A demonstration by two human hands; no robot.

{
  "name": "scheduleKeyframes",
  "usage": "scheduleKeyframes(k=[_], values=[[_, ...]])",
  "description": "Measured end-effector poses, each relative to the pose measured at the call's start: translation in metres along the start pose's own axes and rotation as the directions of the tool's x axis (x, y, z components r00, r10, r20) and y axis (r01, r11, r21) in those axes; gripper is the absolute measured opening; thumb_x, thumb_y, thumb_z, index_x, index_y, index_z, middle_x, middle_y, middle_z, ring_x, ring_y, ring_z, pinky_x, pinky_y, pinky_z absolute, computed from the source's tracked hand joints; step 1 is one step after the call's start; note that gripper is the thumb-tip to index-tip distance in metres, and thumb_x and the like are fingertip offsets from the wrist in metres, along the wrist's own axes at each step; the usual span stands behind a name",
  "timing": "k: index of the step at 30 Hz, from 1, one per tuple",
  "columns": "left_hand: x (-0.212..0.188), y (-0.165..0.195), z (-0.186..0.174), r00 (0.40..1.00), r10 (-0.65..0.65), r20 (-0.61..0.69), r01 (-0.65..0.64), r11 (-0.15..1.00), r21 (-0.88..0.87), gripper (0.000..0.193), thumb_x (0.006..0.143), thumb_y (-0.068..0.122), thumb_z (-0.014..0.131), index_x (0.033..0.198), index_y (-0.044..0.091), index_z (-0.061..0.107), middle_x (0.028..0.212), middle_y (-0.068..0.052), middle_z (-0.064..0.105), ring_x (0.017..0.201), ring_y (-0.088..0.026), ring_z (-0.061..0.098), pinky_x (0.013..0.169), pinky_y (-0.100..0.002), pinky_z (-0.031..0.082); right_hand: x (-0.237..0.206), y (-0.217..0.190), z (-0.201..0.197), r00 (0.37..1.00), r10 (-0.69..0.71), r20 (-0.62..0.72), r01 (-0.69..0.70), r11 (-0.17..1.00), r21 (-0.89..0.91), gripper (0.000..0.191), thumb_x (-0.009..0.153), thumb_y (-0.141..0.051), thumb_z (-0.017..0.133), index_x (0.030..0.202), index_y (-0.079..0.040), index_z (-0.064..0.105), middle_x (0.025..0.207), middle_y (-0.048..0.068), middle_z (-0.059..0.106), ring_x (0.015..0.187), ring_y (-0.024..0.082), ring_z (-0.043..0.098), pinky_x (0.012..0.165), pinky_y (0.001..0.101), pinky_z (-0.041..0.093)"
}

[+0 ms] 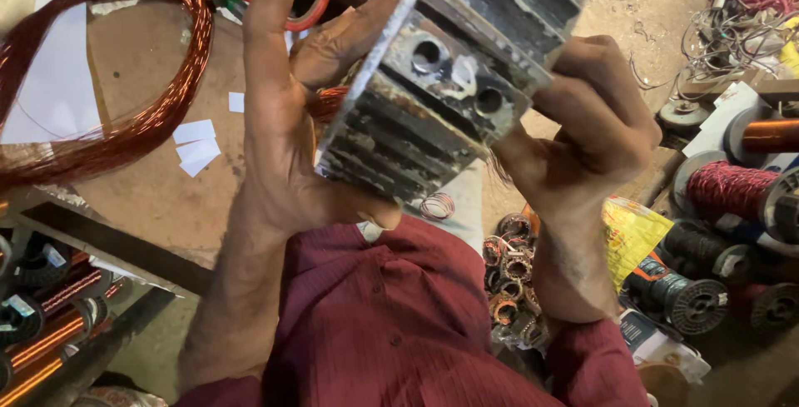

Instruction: The person winds copper wire around a slotted metal rotor component, using scissors to cut the wire and a small white insulating strip to separate layers. The person repeatedly wraps, cuts, and inserts the strip while working on the same rotor.

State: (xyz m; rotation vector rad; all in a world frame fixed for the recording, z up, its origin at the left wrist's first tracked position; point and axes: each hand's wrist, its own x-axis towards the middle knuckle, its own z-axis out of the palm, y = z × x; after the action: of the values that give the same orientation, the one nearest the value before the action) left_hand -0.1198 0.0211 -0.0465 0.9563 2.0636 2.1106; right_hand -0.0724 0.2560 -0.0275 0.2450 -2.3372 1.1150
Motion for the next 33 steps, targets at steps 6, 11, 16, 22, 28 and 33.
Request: scheduleKeyframes(k=[6, 11, 16, 22, 28, 33], values=[[0.004, 0.008, -0.002, 0.978, -0.208, -0.022, 0.198, 0.955, -0.221, 0.152, 0.057, 0.061, 0.096, 0.155, -0.003, 0.0, 0.151, -0.019, 0.056, 0.146, -0.028, 0.053, 0.128, -0.04, 0.035, 0.001, 0.002, 0.001, 0.944, 0.319, 0.086, -0.328, 0.868, 0.372, 0.014, 0.089, 0.004, 0.071, 0.103, 0.002, 0.072, 0.117, 0.008, 0.07, 0.106, 0.012, 0.067, 0.092, 0.0262, 0.053], [0.003, 0.007, -0.009, 0.998, -0.039, 0.052, 0.04, 0.999, -0.018, 0.144, 0.055, 0.041, 0.1, 0.16, 0.005, 0.008, 0.153, -0.013, 0.05, 0.143, -0.02, 0.05, 0.131, -0.033, 0.031, -0.012, 0.034, 0.004, 0.919, 0.39, 0.056, -0.383, 0.853, 0.355, 0.02, 0.099, 0.007, 0.079, 0.085, 0.007, 0.064, 0.086, 0.004, 0.066, 0.077, 0.009, 0.057, 0.068, 0.0224, 0.043], [0.004, 0.008, -0.012, 0.99, -0.1, 0.096, 0.09, 0.99, 0.105, 0.133, 0.055, 0.043, 0.102, 0.159, 0.001, 0.029, 0.162, -0.02, 0.036, 0.149, -0.028, 0.047, 0.129, -0.039, 0.033, -0.031, 0.064, 0.009, 0.936, 0.347, -0.053, -0.318, 0.902, 0.292, 0.025, 0.098, -0.004, 0.077, 0.085, 0.001, 0.056, 0.079, 0.001, 0.058, 0.071, 0.01, 0.053, 0.064, 0.0219, 0.037], [-0.015, 0.023, -0.047, 0.981, -0.057, -0.187, 0.0, 0.956, -0.295, 0.086, 0.099, 0.054, 0.077, 0.157, 0.006, 0.035, 0.148, -0.008, 0.055, 0.136, -0.012, 0.054, 0.12, -0.026, 0.041, -0.076, -0.012, 0.008, 0.91, 0.12, -0.397, -0.174, 0.98, -0.101, 0.016, 0.102, -0.009, 0.063, 0.091, -0.006, 0.053, 0.08, 0.005, 0.055, 0.068, 0.016, 0.054, 0.066, 0.0259, 0.044], [-0.07, 0.032, -0.075, 0.712, -0.255, -0.654, 0.2, 0.967, -0.16, 0.043, 0.102, 0.033, 0.069, 0.128, 0.0, 0.056, 0.094, -0.008, 0.072, 0.083, -0.014, 0.068, 0.077, -0.025, 0.053, -0.074, -0.055, 0.094, 0.923, 0.119, 0.365, -0.149, 0.987, 0.056, 0.017, 0.097, 0.005, 0.067, 0.113, 0.0, 0.068, 0.098, 0.015, 0.071, 0.088, 0.03, 0.071, 0.08, 0.0364, 0.056], [-0.099, 0.018, -0.066, 0.835, -0.103, -0.541, 0.368, 0.835, 0.41, 0.015, 0.109, 0.017, 0.068, 0.119, 0.006, 0.064, 0.101, -0.007, 0.072, 0.087, -0.019, 0.071, 0.08, -0.031, 0.056, -0.044, -0.031, 0.154, 0.904, 0.068, 0.422, -0.047, 0.997, -0.06, 0.037, 0.101, 0.005, 0.058, 0.136, -0.005, 0.061, 0.11, 0.018, 0.063, 0.1, 0.036, 0.062, 0.088, 0.0456, 0.051]])
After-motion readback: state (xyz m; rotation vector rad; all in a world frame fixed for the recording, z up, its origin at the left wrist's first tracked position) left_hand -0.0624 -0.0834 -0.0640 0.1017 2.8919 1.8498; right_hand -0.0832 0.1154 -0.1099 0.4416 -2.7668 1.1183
